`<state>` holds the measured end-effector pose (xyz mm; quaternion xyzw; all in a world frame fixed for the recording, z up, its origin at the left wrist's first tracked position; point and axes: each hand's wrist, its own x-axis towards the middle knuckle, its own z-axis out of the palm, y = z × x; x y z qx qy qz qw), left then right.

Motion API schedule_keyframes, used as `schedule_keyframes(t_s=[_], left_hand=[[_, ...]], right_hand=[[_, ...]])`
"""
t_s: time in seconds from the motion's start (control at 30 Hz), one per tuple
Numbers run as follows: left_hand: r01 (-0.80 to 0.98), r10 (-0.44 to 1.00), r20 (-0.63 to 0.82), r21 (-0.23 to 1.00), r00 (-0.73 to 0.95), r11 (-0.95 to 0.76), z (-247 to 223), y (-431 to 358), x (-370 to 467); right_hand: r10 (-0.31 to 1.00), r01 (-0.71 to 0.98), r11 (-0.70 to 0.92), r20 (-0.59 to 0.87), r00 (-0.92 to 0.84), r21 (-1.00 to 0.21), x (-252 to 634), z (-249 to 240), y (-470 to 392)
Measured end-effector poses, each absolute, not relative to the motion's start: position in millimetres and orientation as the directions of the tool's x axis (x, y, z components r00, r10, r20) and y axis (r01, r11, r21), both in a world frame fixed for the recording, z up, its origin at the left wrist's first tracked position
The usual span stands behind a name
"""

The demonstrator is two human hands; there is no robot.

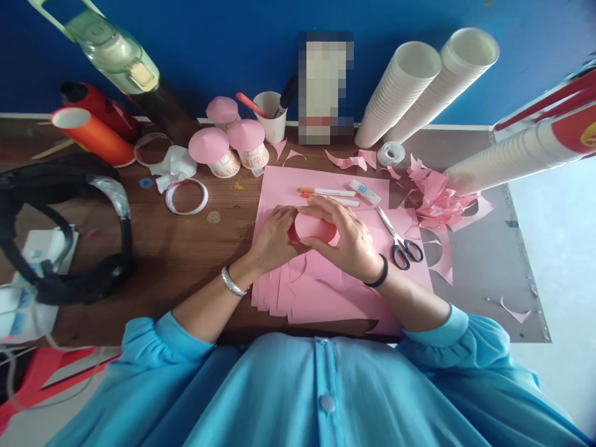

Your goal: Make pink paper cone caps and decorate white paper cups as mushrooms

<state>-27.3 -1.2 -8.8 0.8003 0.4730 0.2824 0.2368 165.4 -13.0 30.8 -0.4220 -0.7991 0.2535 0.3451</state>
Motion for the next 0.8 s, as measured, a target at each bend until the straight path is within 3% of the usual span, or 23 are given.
schedule_keyframes(t_s=[0.2,0.4,0.57,0.67,0.8], left_hand=[[0.583,0.874,0.253,0.664,0.414,-0.468,-6.8,-3.4,-27.1],[0.534,0.886,0.145,0.751,0.442,-0.389,14.6,-7.7,-45.3],[0.211,0.965,-0.112,0.975,0.236,0.061,33.1,-5.0,-66.2],[0.048,0.941,-0.290,0.957,0.177,0.286,39.0,-4.6,-62.1],[-0.057,0.893,-0.385,0.911,0.232,0.407,44.3,-6.5,-45.0]], right_hand=[[0.824,0.456,0.562,0.418,-0.383,-0.690,172.0,40.1,-13.0],[0.902,0.477,0.427,0.397,-0.167,-0.768,197.7,50.1,-17.1],[0.948,0.367,0.314,0.311,-0.067,-0.876,211.9,32.7,-22.9],[0.985,0.304,0.165,0.142,-0.095,-0.938,212.8,19.6,-25.7],[0.983,0.251,0.061,0.015,-0.180,-0.966,209.4,9.7,-28.5]])
